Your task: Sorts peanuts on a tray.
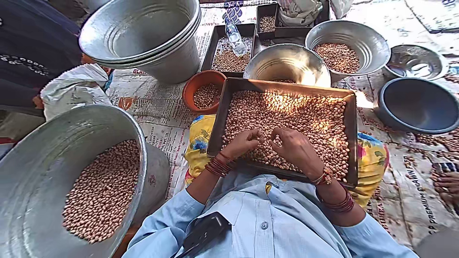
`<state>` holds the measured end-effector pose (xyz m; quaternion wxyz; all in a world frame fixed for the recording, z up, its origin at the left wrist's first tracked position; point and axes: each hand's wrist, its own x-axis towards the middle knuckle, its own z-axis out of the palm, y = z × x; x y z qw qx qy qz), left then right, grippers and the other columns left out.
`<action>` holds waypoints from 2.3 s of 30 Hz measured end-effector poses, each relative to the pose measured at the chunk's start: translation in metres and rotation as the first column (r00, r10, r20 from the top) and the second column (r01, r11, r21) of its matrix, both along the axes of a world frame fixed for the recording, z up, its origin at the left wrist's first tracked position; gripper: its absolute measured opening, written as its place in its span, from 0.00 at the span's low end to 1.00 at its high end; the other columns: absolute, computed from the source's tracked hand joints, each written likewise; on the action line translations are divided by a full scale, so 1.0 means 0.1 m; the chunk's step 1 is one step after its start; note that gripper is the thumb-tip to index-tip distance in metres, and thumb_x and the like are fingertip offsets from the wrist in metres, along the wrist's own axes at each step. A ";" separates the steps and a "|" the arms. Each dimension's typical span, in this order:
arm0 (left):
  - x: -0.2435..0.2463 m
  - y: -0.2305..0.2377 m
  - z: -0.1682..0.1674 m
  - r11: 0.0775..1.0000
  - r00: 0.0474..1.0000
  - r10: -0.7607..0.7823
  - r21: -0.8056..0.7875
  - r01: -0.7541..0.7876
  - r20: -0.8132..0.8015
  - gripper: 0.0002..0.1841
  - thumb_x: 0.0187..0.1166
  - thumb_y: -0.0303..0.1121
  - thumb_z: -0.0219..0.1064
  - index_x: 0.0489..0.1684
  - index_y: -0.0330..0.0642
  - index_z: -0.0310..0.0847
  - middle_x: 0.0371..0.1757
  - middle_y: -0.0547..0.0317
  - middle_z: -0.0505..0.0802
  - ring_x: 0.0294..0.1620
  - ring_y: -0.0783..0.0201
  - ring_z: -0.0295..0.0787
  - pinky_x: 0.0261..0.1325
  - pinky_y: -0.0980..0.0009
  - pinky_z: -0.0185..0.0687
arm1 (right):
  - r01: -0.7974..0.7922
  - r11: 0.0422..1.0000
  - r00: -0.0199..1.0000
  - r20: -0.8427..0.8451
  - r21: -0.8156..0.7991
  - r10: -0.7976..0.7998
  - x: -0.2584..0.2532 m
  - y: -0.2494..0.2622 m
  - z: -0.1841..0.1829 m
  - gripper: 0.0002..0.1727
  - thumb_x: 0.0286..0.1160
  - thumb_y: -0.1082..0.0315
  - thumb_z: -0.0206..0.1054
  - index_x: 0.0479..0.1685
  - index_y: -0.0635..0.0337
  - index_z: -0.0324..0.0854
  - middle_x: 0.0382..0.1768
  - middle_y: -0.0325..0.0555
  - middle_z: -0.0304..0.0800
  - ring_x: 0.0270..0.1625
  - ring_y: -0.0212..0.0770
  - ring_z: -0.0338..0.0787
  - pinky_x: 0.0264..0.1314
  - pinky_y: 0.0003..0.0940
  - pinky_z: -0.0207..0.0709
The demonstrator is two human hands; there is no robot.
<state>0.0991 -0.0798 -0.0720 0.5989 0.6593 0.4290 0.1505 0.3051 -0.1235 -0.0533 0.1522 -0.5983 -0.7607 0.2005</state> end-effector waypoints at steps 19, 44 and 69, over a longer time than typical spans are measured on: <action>-0.65 1.13 0.57 0.580 0.750 0.581 0.807 -0.111 -0.315 0.08 0.75 0.27 0.69 0.46 0.40 0.92 0.60 0.40 0.91 0.70 0.39 0.83 0.74 0.39 0.71 | 0.154 0.979 0.985 -0.056 -0.131 -0.162 0.63 -0.12 0.03 0.15 0.82 0.60 0.68 0.62 0.52 0.88 0.54 0.49 0.94 0.55 0.51 0.93 0.61 0.59 0.83; -0.11 0.79 -0.15 0.780 0.772 0.395 0.626 0.005 -0.498 0.12 0.78 0.25 0.71 0.57 0.35 0.89 0.57 0.35 0.90 0.63 0.35 0.86 0.66 0.39 0.80 | 0.208 0.956 0.958 0.240 -0.206 -0.156 0.02 0.47 -0.11 0.35 0.80 0.73 0.63 0.90 0.50 0.65 0.85 0.66 0.64 0.71 0.73 0.79 0.59 0.66 0.79; -0.12 0.76 -0.23 0.755 0.790 0.406 0.655 -0.007 -0.460 0.12 0.76 0.22 0.71 0.55 0.35 0.89 0.56 0.36 0.90 0.62 0.34 0.86 0.65 0.39 0.80 | 0.229 0.905 0.972 0.131 -0.360 -0.193 0.30 0.27 0.13 0.23 0.91 0.58 0.55 0.80 0.53 0.76 0.58 0.61 0.90 0.61 0.61 0.90 0.65 0.62 0.79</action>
